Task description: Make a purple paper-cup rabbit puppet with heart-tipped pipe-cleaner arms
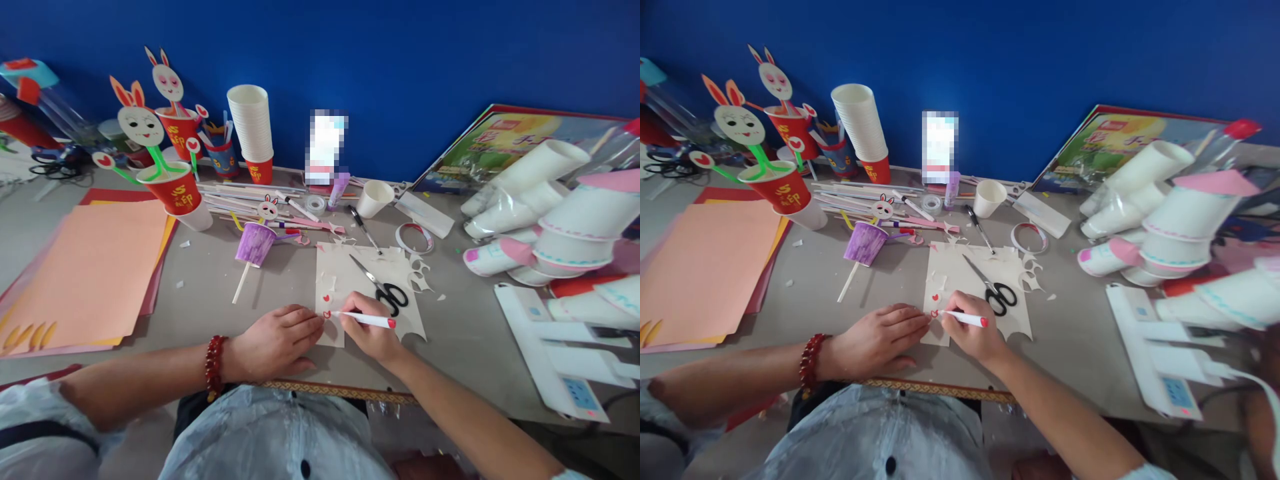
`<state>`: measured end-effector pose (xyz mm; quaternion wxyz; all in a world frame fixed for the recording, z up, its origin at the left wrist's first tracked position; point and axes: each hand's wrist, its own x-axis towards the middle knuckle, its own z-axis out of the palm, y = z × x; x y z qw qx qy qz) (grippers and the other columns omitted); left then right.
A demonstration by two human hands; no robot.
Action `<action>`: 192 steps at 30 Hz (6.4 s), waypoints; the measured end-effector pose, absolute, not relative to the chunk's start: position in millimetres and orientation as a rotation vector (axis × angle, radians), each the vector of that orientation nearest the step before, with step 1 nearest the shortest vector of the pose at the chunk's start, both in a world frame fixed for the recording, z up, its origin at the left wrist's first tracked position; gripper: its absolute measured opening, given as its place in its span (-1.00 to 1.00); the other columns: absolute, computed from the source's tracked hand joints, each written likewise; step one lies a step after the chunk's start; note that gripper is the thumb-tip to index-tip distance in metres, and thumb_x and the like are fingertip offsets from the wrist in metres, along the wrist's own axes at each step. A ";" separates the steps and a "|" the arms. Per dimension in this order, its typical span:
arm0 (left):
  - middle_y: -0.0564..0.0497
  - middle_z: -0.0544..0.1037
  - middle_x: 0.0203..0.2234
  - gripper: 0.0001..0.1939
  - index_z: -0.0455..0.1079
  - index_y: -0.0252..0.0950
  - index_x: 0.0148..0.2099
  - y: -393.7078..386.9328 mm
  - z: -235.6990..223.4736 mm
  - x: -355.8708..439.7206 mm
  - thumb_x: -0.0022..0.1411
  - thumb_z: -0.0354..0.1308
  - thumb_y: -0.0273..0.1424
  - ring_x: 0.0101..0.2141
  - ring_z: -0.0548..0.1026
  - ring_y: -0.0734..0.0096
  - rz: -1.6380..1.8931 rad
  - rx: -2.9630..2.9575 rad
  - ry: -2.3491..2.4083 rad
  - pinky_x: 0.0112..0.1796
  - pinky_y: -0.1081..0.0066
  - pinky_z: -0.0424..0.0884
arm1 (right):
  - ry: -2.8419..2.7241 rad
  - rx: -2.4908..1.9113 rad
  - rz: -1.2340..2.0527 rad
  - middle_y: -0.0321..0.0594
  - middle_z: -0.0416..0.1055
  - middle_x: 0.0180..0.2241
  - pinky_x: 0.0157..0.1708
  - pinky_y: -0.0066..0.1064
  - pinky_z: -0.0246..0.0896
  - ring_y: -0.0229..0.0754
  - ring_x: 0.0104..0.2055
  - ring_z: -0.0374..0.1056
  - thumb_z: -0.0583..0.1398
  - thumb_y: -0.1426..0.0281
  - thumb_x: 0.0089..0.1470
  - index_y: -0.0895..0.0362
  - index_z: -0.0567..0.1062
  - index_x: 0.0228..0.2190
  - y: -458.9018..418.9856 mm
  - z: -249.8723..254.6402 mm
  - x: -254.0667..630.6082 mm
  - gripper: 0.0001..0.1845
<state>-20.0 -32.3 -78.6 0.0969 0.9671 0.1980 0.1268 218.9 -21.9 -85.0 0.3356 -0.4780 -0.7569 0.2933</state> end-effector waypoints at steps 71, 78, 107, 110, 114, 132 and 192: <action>-0.22 0.45 0.13 -0.51 0.30 -0.44 0.18 -32.8 -80.3 -19.7 0.38 0.02 -0.18 0.11 0.38 0.11 0.392 2.850 0.580 0.14 0.16 0.31 | -2.036 -1.218 0.801 -0.36 0.30 -0.62 -0.51 -0.42 0.08 -0.26 -0.57 0.22 0.14 0.45 0.07 0.07 0.32 -0.54 -20.9 -83.1 218.0 -0.84; -0.21 0.47 0.12 -0.51 0.30 -0.44 0.17 -32.1 -79.6 -19.3 0.39 0.02 -0.17 0.10 0.39 0.10 0.399 2.854 0.579 0.13 0.16 0.32 | -2.037 -1.209 0.812 -0.37 0.29 -0.62 -0.50 -0.42 0.07 -0.26 -0.57 0.21 0.14 0.46 0.07 0.07 0.32 -0.53 -20.4 -83.7 218.0 -0.83; -0.20 0.47 0.11 -0.50 0.30 -0.44 0.18 -31.8 -81.8 -19.4 0.37 0.06 -0.17 0.10 0.39 0.11 0.405 2.857 0.575 0.13 0.17 0.32 | -2.024 -1.209 0.792 -0.38 0.27 -0.63 -0.51 -0.43 0.05 -0.28 -0.58 0.19 0.14 0.46 0.06 0.08 0.31 -0.54 -21.1 -85.0 218.9 -0.83; -0.19 0.46 0.12 -0.50 0.30 -0.44 0.18 -31.1 -82.1 -19.3 0.37 0.06 -0.17 0.11 0.38 0.10 0.403 2.857 0.579 0.14 0.17 0.31 | -2.010 -1.206 0.791 -0.38 0.26 -0.63 -0.51 -0.43 0.05 -0.28 -0.58 0.18 0.14 0.46 0.06 0.08 0.30 -0.54 -21.3 -85.4 219.1 -0.83; -0.18 0.46 0.12 -0.50 0.31 -0.45 0.18 -31.6 -81.1 -19.7 0.37 0.05 -0.17 0.10 0.38 0.10 0.402 2.860 0.582 0.14 0.18 0.30 | -2.019 -1.207 0.791 -0.39 0.26 -0.63 -0.51 -0.43 0.05 -0.28 -0.58 0.17 0.14 0.47 0.05 0.08 0.30 -0.54 -21.5 -84.9 219.2 -0.83; -0.22 0.46 0.12 -0.51 0.30 -0.42 0.18 -32.1 -80.4 -20.1 0.37 0.04 -0.17 0.12 0.37 0.13 0.396 2.845 0.583 0.15 0.18 0.30 | -2.011 -1.225 0.784 -0.38 0.27 -0.63 -0.50 -0.43 0.06 -0.27 -0.58 0.19 0.14 0.46 0.06 0.07 0.30 -0.54 -21.4 -85.0 218.8 -0.83; -0.20 0.47 0.11 -0.50 0.31 -0.45 0.17 -31.8 -78.2 -19.2 0.37 0.05 -0.17 0.09 0.40 0.12 0.399 2.850 0.585 0.13 0.17 0.33 | -2.013 -1.214 0.801 -0.38 0.26 -0.63 -0.52 -0.42 0.04 -0.26 -0.59 0.17 0.14 0.47 0.04 0.07 0.31 -0.56 -21.5 -83.3 219.0 -0.83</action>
